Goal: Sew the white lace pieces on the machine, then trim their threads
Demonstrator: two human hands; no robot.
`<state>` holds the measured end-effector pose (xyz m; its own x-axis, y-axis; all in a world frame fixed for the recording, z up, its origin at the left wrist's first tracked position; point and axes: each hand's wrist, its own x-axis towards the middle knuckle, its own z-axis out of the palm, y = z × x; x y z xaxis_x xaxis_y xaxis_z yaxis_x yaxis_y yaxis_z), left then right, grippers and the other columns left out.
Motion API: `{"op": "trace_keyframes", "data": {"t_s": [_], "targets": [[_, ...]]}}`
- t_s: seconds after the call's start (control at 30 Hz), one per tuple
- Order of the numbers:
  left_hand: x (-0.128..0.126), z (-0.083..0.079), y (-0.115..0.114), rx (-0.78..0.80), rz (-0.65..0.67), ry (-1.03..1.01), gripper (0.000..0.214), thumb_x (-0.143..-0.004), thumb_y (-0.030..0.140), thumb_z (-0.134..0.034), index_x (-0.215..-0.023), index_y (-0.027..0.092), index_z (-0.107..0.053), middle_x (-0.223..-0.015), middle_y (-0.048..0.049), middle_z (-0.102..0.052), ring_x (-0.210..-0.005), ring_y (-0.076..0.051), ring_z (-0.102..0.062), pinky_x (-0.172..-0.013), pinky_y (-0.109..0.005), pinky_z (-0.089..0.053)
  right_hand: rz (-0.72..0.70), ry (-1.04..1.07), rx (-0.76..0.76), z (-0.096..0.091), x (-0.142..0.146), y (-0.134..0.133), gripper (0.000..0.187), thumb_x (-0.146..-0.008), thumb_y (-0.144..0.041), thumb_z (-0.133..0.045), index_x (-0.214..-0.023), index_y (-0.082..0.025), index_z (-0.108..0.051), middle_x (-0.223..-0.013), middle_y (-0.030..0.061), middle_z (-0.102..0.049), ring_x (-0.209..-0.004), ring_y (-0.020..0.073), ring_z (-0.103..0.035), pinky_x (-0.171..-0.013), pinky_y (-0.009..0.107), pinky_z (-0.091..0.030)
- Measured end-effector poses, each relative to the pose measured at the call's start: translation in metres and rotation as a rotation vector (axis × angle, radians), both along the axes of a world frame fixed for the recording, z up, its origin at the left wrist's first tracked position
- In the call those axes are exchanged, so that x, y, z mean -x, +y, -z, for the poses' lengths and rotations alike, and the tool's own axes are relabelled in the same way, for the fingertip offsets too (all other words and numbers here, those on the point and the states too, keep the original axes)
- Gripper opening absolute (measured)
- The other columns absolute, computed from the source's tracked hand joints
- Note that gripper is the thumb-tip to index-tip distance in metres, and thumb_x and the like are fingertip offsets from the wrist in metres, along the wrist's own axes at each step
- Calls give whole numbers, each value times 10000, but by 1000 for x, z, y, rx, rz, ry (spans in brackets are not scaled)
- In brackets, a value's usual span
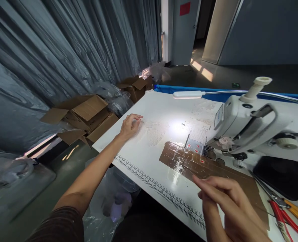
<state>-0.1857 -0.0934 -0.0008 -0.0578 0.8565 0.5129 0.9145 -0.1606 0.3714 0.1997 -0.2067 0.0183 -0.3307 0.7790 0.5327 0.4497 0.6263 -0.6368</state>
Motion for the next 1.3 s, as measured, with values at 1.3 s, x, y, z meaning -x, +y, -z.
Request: {"op": "trace_keyframes", "data": {"t_s": [1.3], "targets": [[-143, -23, -58, 90, 1012, 178, 123, -965, 197, -485, -932, 184, -602, -857, -22, -719, -777, -141, -653, -815, -342, -494, -66, -272, -116, 32, 12, 25, 601, -881, -343, -640, -1448, -287, -449, -1377, 142, -492, -1258, 341, -480, -920, 483, -528]]}}
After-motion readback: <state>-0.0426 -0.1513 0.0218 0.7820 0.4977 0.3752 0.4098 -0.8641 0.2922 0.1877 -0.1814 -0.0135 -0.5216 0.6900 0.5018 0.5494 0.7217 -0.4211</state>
